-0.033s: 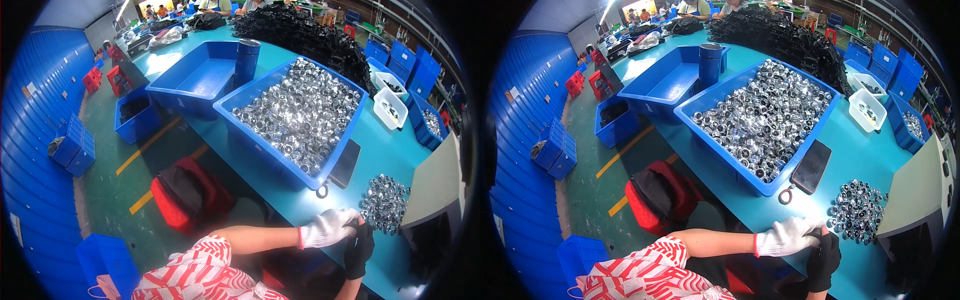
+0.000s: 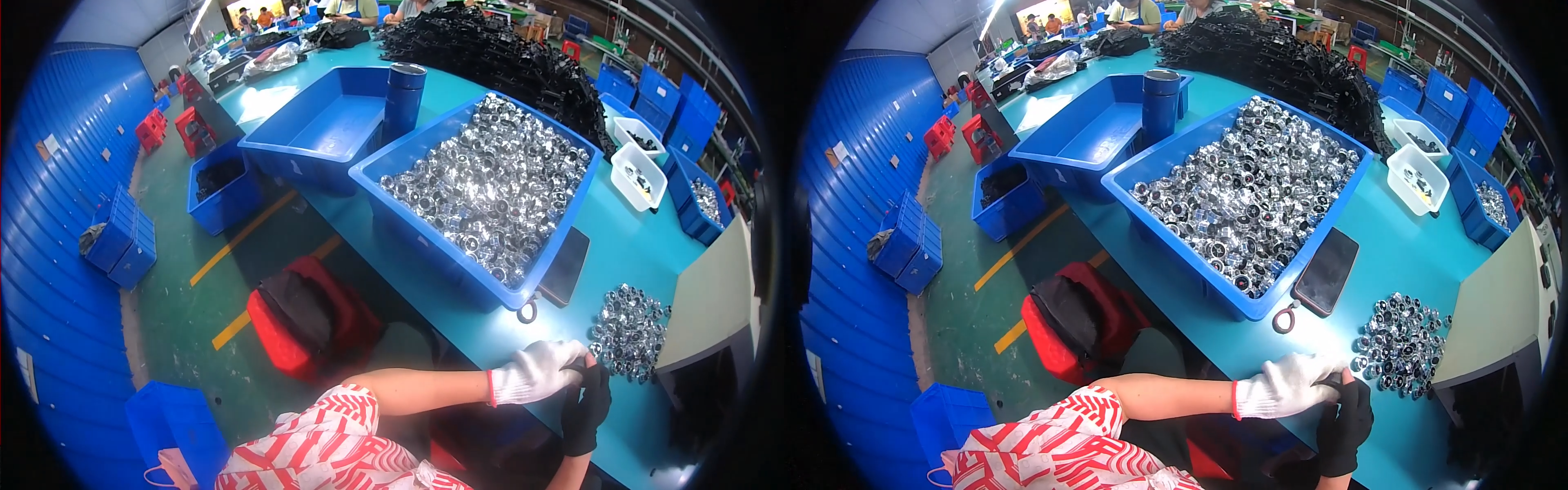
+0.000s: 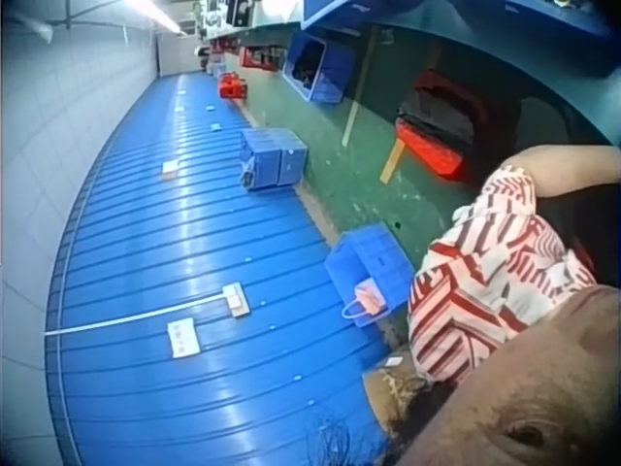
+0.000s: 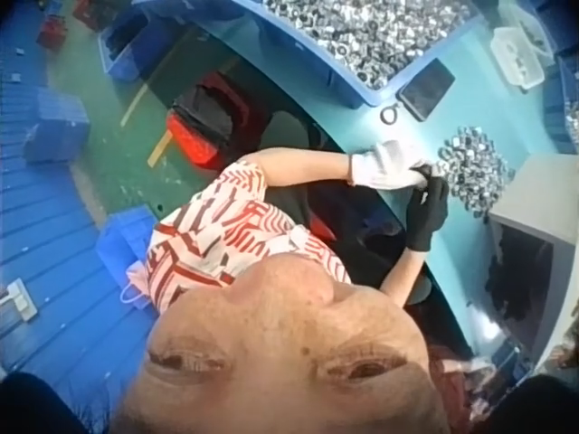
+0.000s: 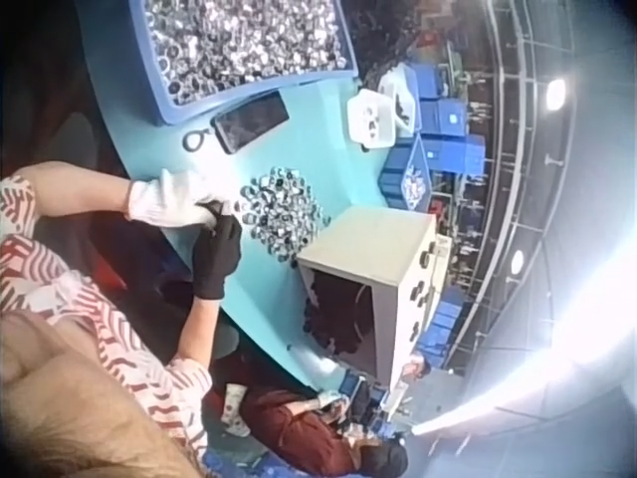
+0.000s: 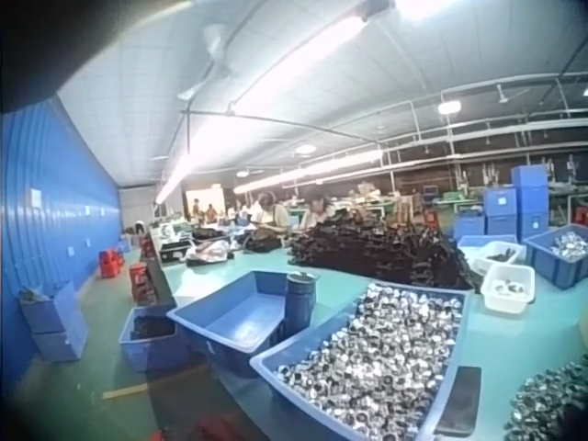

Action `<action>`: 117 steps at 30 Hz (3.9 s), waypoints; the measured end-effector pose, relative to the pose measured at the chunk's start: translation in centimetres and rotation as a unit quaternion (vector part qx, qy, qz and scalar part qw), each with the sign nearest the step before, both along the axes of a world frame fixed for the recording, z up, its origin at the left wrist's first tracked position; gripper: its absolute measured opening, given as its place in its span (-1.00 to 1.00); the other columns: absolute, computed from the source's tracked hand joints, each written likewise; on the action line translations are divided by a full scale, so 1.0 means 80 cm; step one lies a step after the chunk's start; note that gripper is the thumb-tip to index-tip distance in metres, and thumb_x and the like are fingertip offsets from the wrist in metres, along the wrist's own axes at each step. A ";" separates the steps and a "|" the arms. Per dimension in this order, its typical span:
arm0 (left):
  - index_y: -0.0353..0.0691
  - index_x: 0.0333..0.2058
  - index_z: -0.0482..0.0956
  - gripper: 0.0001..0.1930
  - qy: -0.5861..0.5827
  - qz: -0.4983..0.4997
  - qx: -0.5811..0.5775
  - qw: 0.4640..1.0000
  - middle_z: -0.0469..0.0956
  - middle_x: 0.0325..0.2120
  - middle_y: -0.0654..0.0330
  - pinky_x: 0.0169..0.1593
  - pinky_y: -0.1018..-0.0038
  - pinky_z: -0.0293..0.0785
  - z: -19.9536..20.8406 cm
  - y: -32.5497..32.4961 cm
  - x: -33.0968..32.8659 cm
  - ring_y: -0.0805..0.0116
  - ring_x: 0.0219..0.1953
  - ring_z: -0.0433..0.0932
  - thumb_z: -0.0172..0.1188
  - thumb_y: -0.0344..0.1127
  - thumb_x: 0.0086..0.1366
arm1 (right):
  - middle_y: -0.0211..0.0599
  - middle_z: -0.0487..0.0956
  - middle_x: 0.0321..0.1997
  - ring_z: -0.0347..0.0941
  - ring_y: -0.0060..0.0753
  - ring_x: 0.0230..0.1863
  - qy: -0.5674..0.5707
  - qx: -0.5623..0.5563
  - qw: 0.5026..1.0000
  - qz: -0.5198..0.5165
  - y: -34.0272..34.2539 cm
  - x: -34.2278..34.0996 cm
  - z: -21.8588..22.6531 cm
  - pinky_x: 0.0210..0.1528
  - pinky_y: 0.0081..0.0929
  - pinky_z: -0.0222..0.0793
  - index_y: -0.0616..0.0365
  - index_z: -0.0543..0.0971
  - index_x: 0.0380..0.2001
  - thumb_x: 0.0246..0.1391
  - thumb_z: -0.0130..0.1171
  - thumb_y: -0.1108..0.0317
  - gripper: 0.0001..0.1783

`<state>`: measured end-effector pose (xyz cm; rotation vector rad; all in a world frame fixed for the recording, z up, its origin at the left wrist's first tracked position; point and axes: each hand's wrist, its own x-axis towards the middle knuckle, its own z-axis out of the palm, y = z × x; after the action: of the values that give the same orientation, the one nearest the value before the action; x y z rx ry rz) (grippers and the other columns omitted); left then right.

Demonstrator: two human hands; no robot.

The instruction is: The recorder is assembling small metal components into black plastic bases at a factory workstation.

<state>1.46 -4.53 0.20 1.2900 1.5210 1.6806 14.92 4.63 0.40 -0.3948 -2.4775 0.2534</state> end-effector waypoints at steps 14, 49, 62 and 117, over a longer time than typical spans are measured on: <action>-0.36 -0.16 0.46 -0.75 -0.097 -0.096 -0.035 0.990 0.60 -0.34 0.16 -0.11 0.49 0.45 0.020 -0.008 -0.016 0.41 -0.25 0.56 0.13 -0.47 0.16 | -0.21 0.47 -0.25 0.42 -0.28 -0.24 0.070 -0.213 0.974 0.024 -0.001 -0.002 0.014 -0.16 -0.45 0.30 0.27 0.46 -0.02 -0.05 0.05 0.62 -0.57; -0.50 -0.04 0.33 -0.65 -0.354 -0.089 -0.087 0.927 0.51 -0.18 0.01 -0.16 0.42 0.60 -0.009 0.009 -0.016 0.30 -0.18 0.57 0.09 -0.44 0.24 | -0.21 0.54 -0.12 0.48 -0.43 -0.14 0.036 -0.424 0.901 0.087 0.016 0.012 -0.009 -0.09 -0.47 0.38 0.18 0.36 0.11 -0.06 0.25 0.42 -0.40; -0.45 0.00 0.32 -0.58 -0.404 -0.119 -0.079 0.903 0.50 -0.18 0.00 -0.15 0.40 0.57 -0.007 0.005 -0.019 0.26 -0.20 0.57 0.17 -0.40 0.20 | -0.39 0.52 -0.37 0.46 -0.54 -0.29 0.183 -0.353 0.916 0.059 0.005 -0.002 -0.012 -0.24 -0.60 0.39 0.15 0.54 -0.16 -0.06 0.23 0.59 -0.68; -0.44 -0.03 0.35 -0.65 -0.364 -0.117 -0.088 0.920 0.50 -0.33 0.01 -0.30 0.45 0.58 -0.017 0.034 -0.006 0.24 -0.36 0.58 0.09 -0.36 0.28 | 0.00 0.38 0.12 0.30 -0.04 0.16 -0.093 0.116 0.897 -0.415 0.235 0.327 -0.056 0.14 -0.22 0.25 0.07 0.48 -0.03 0.00 0.10 0.33 -0.60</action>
<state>1.02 -1.81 -1.12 0.6013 0.9893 1.5660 41.08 23.47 -4.05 -1.3553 -2.2327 -0.4463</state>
